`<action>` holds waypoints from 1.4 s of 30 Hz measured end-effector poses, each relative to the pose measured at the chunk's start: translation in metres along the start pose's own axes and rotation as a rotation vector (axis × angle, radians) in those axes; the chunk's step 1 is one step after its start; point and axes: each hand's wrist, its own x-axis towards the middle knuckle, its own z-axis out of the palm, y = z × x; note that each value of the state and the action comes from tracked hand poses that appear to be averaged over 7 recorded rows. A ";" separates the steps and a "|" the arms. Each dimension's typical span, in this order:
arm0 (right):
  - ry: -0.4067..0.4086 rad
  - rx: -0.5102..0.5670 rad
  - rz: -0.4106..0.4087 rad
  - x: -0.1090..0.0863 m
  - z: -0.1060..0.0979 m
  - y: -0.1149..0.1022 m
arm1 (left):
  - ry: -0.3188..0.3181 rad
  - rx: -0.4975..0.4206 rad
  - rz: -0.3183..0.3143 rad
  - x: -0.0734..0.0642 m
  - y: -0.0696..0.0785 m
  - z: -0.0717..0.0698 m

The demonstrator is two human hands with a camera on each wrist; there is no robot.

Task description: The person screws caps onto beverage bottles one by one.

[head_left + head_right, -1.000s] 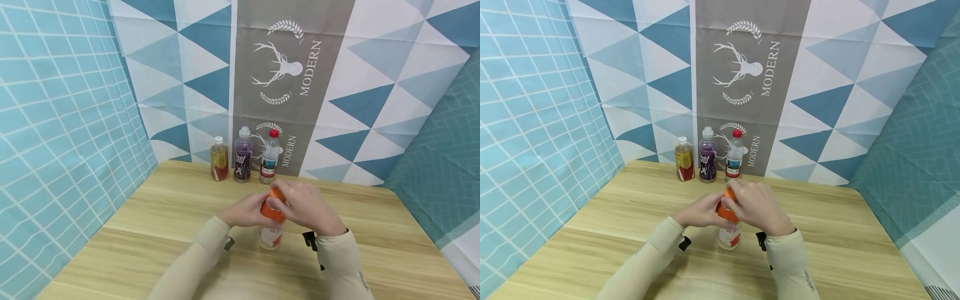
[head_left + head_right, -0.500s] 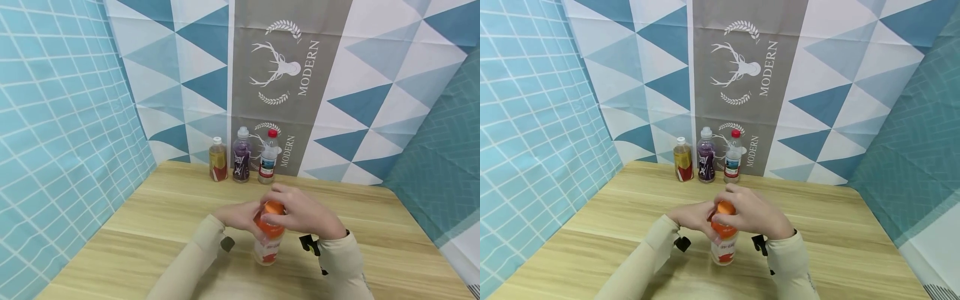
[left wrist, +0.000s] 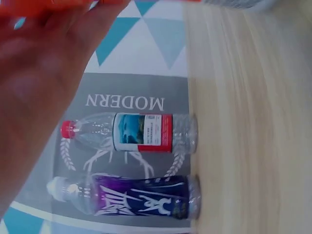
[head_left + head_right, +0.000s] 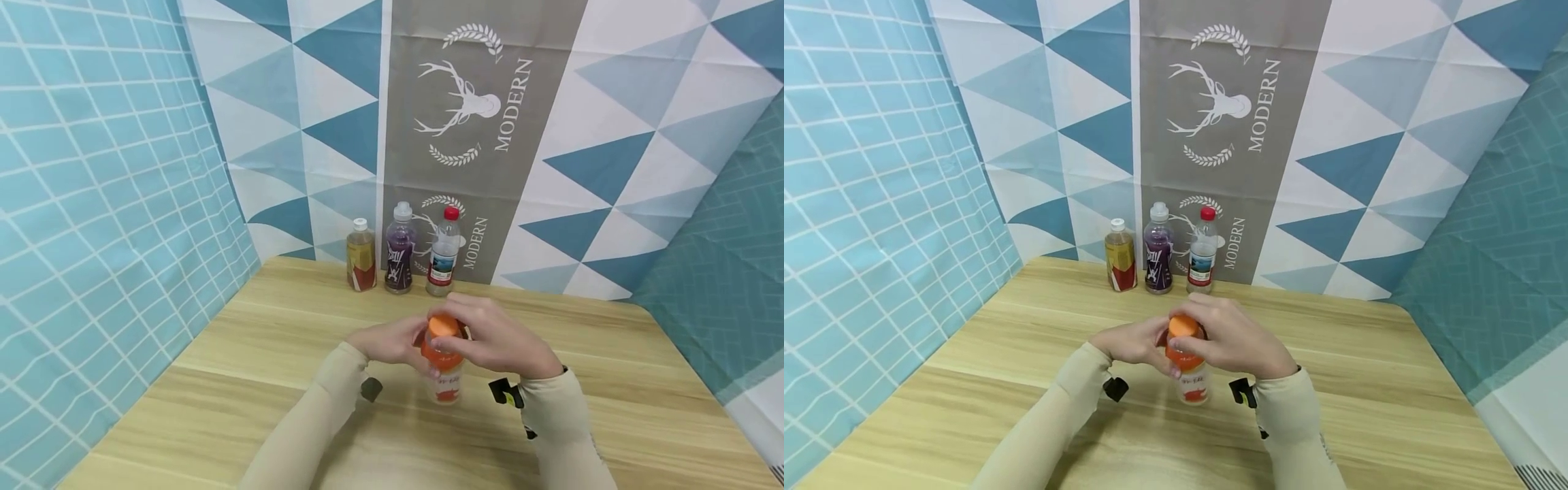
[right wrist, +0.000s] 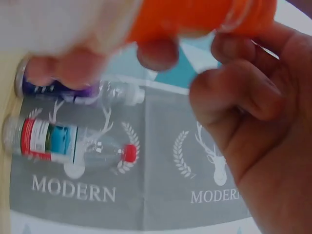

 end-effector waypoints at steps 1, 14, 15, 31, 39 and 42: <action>0.019 -0.024 0.018 0.001 0.001 0.001 | 0.036 0.030 0.012 0.002 -0.001 0.000; 0.142 -0.175 0.231 -0.004 0.000 0.020 | 0.455 0.330 -0.038 0.024 0.005 0.024; 0.139 -0.184 0.237 -0.003 0.000 0.019 | 0.458 0.325 -0.041 0.024 0.004 0.024; 0.009 -0.028 0.104 -0.004 -0.001 0.010 | 0.160 0.067 -0.035 0.010 -0.006 0.008; 0.106 -0.157 0.168 -0.002 0.002 0.018 | 0.411 0.223 -0.026 0.023 -0.006 0.020; 0.142 -0.213 0.207 -0.001 0.007 0.020 | 0.510 0.283 -0.057 0.029 -0.007 0.025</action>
